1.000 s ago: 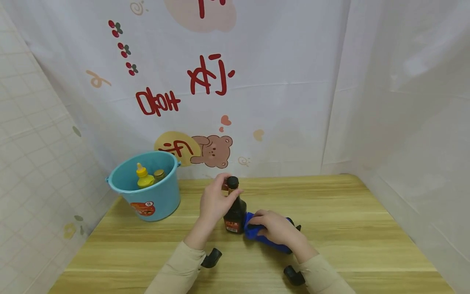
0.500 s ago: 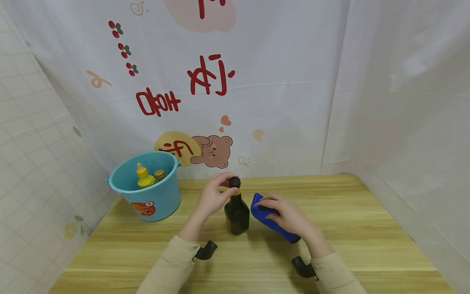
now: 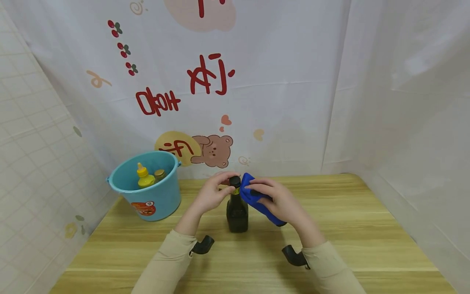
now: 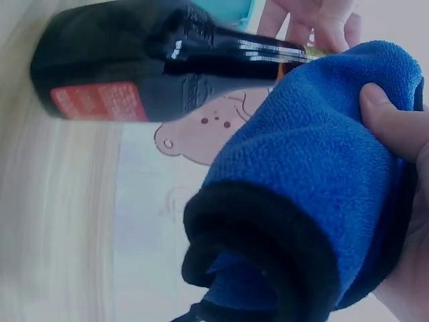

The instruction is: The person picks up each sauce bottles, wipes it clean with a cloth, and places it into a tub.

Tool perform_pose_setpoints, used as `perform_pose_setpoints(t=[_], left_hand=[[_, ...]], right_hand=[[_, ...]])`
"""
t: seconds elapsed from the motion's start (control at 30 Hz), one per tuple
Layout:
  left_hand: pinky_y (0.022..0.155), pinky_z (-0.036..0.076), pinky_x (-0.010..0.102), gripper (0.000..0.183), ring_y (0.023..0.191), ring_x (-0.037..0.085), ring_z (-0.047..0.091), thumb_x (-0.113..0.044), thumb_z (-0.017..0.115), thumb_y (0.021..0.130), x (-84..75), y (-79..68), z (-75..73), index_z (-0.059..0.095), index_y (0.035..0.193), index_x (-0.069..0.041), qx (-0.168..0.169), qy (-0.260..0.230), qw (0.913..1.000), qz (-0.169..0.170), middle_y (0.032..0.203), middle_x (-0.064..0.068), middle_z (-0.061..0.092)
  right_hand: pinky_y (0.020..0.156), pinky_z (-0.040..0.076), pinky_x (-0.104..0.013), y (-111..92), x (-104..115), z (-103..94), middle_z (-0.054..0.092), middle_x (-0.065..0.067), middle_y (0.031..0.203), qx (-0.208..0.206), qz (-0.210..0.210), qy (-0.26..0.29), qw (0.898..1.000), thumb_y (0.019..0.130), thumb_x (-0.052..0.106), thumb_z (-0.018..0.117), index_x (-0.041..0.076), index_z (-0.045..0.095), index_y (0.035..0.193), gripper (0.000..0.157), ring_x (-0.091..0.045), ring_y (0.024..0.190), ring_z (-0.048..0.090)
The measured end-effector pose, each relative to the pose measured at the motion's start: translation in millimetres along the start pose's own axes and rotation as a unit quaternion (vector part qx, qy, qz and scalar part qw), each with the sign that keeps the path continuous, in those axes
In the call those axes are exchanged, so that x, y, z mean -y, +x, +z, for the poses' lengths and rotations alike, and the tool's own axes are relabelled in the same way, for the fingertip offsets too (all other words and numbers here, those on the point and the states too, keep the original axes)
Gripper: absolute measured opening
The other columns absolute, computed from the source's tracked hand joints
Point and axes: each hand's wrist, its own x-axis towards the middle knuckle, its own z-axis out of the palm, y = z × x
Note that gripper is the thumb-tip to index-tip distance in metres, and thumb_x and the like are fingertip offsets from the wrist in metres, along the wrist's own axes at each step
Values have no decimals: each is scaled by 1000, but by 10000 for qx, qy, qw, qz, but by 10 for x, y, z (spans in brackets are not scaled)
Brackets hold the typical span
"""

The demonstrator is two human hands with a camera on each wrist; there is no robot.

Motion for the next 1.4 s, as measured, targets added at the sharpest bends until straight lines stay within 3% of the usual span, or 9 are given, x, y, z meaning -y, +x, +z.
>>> perform_pose_setpoints(t=[0.2, 0.4, 0.67, 1.17, 1.4], left_hand=[[83, 55, 40, 38, 110, 29, 62, -5, 64, 96, 13, -10, -8, 62, 133, -13, 47, -63, 10000, -26, 129, 10, 59], [81, 56, 40, 38, 110, 31, 62, -5, 63, 96, 19, -11, -2, 62, 133, -13, 48, -113, 9999, 2, 130, 10, 59], [80, 56, 40, 38, 110, 31, 63, -3, 63, 96, 34, -21, 23, 62, 133, -14, 38, -152, 9999, 4, 128, 10, 59], [80, 56, 40, 37, 109, 30, 63, -2, 62, 97, 36, -29, 29, 61, 133, -10, 15, -139, 9999, 12, 127, 10, 59], [80, 56, 40, 38, 107, 30, 64, -1, 62, 96, 34, -27, 49, 62, 132, -12, -70, -64, 9999, 66, 126, 11, 59]], right_hand=[[87, 53, -49, 41, 54, 60, 60, -11, 128, 30, 8, 0, 10000, 76, -15, 75, 9, 68, 124, 55, -34, 117, 58], [86, 54, -48, -20, 38, 144, 61, -12, 126, 299, -24, 4, 9996, 76, -14, 75, 12, 69, 122, 53, -34, 114, 60], [86, 54, -46, -204, -42, 204, 62, -9, 124, 1145, 167, -81, 9932, 80, -9, 76, 15, 69, 121, 49, -31, 111, 62], [86, 54, -44, -411, -239, 269, 61, -7, 122, 1380, 207, 408, 9894, 79, -11, 75, 12, 68, 122, 49, -27, 109, 61], [86, 54, -42, -445, -302, 365, 65, -6, 117, 1692, 36, 152, 9855, 77, -5, 79, 12, 70, 118, 45, -25, 105, 63]])
